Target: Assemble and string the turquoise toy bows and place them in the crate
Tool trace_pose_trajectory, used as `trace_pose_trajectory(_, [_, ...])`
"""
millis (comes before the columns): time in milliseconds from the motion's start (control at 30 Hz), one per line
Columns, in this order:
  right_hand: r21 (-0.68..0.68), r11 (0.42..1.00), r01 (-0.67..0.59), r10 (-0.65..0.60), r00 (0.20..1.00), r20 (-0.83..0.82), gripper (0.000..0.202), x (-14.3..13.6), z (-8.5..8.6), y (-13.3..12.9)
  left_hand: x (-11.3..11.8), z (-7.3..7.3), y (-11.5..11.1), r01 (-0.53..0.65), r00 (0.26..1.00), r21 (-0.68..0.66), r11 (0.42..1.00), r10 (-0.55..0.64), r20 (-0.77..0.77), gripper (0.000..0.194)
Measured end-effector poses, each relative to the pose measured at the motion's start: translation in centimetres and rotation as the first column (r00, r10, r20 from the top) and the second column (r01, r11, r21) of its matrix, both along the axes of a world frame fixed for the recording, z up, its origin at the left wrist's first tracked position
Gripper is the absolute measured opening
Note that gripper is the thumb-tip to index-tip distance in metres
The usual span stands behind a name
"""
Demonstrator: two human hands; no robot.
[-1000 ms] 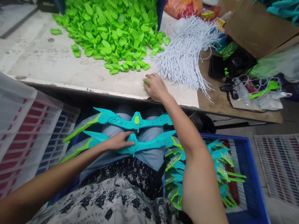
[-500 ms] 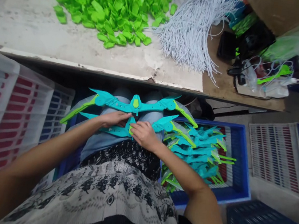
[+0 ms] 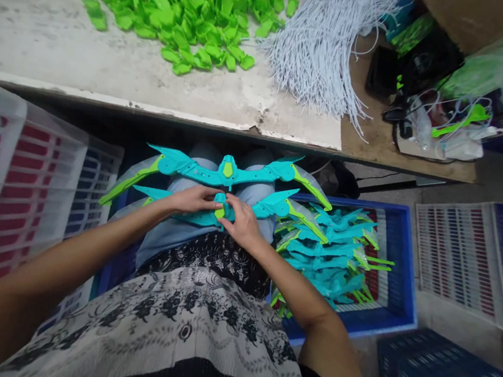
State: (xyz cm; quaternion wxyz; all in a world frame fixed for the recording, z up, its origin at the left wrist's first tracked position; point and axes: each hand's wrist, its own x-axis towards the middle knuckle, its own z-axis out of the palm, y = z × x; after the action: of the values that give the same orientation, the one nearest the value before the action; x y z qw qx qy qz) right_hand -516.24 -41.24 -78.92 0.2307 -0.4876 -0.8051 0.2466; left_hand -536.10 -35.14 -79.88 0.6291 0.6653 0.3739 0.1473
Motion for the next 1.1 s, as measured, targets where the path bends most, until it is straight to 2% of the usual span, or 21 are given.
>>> trace_pose_trajectory(100, [-0.141, 0.989, 0.047, -0.029, 0.991, 0.128, 0.066, -0.1, 0.4, 0.8, 0.2, -0.2, -0.2, -0.007, 0.999, -0.011, 1.000, 0.008, 0.049, 0.046])
trace_pose_trajectory(300, [-0.297, 0.952, 0.078, 0.054, 0.910, 0.412, 0.075, -0.7, 1.7, 2.3, 0.7, 0.0, -0.7, -0.040, 0.997, -0.007, 0.999, 0.041, 0.068, 0.052])
trace_pose_trajectory(400, [-0.334, 0.936, 0.112, 0.048, 0.898, 0.437, 0.074, -1.1, 2.0, 3.0, 0.9, -0.2, -0.6, -0.096, 0.993, -0.041, 0.995, 0.098, 0.062, 0.054])
trace_pose_trajectory(533, [-0.409, 0.904, 0.124, 0.048, 0.922, 0.384, 0.070, -1.1, 2.3, 3.6, 1.3, -0.3, -0.6, -0.147, 0.986, -0.137, 0.980, 0.156, 0.052, 0.055])
trace_pose_trajectory(600, [-0.391, 0.916, 0.090, 0.074, 0.921, 0.383, 0.071, -1.0, 2.5, 3.6, 1.7, 0.2, -1.4, -0.177, 0.980, -0.012, 0.984, 0.175, -0.090, 0.053])
trace_pose_trajectory(667, [-0.350, 0.936, 0.039, 0.104, 0.919, 0.380, 0.074, -0.7, 2.6, 3.3, 1.9, 0.8, -3.0, -0.209, 0.922, 0.232, 0.950, 0.271, -0.277, 0.050])
trace_pose_trajectory(733, [-0.352, 0.936, 0.004, 0.123, 0.933, 0.339, 0.078, -0.3, 2.6, 3.0, 2.0, 1.3, -5.2, -0.166, 0.864, 0.460, 0.872, 0.354, -0.359, 0.048])
trace_pose_trajectory(800, [-0.432, 0.902, -0.014, 0.144, 0.952, 0.269, 0.081, 0.1, 2.8, 3.0, 1.6, 1.4, -7.2, -0.041, 0.884, 0.585, 0.810, 0.302, -0.357, 0.048])
trace_pose_trajectory(867, [-0.559, 0.826, -0.069, 0.211, 0.958, 0.193, 0.075, 0.5, 3.4, 3.5, 0.9, 1.4, -8.4, 0.104, 0.912, 0.617, 0.780, 0.173, -0.371, 0.055])
trace_pose_trajectory(933, [-0.644, 0.740, -0.194, 0.340, 0.934, 0.110, 0.054, 0.7, 4.8, 5.0, 0.3, 1.3, -8.6, 0.220, 0.905, 0.580, 0.784, 0.058, -0.422, 0.074])
trace_pose_trajectory(967, [-0.646, 0.721, -0.250, 0.388, 0.919, 0.078, 0.041, 0.6, 5.8, 6.1, 0.1, 1.3, -8.4, 0.262, 0.892, 0.542, 0.798, 0.015, -0.452, 0.085])
trace_pose_trajectory(1000, [-0.612, 0.740, -0.280, 0.400, 0.914, 0.065, 0.031, 0.4, 7.0, 7.5, 0.1, 1.4, -8.1, 0.292, 0.878, 0.500, 0.815, -0.021, -0.478, 0.095])
trace_pose_trajectory(1033, [-0.540, 0.796, -0.276, 0.373, 0.925, 0.077, 0.027, 0.0, 8.2, 9.2, 0.1, 1.5, -7.7, 0.313, 0.868, 0.460, 0.831, -0.055, -0.493, 0.104])
trace_pose_trajectory(1100, [-0.283, 0.949, -0.139, 0.186, 0.972, 0.146, 0.030, -1.2, 10.6, 13.4, 0.4, 1.8, -7.2, 0.342, 0.856, 0.404, 0.848, -0.104, -0.506, 0.114])
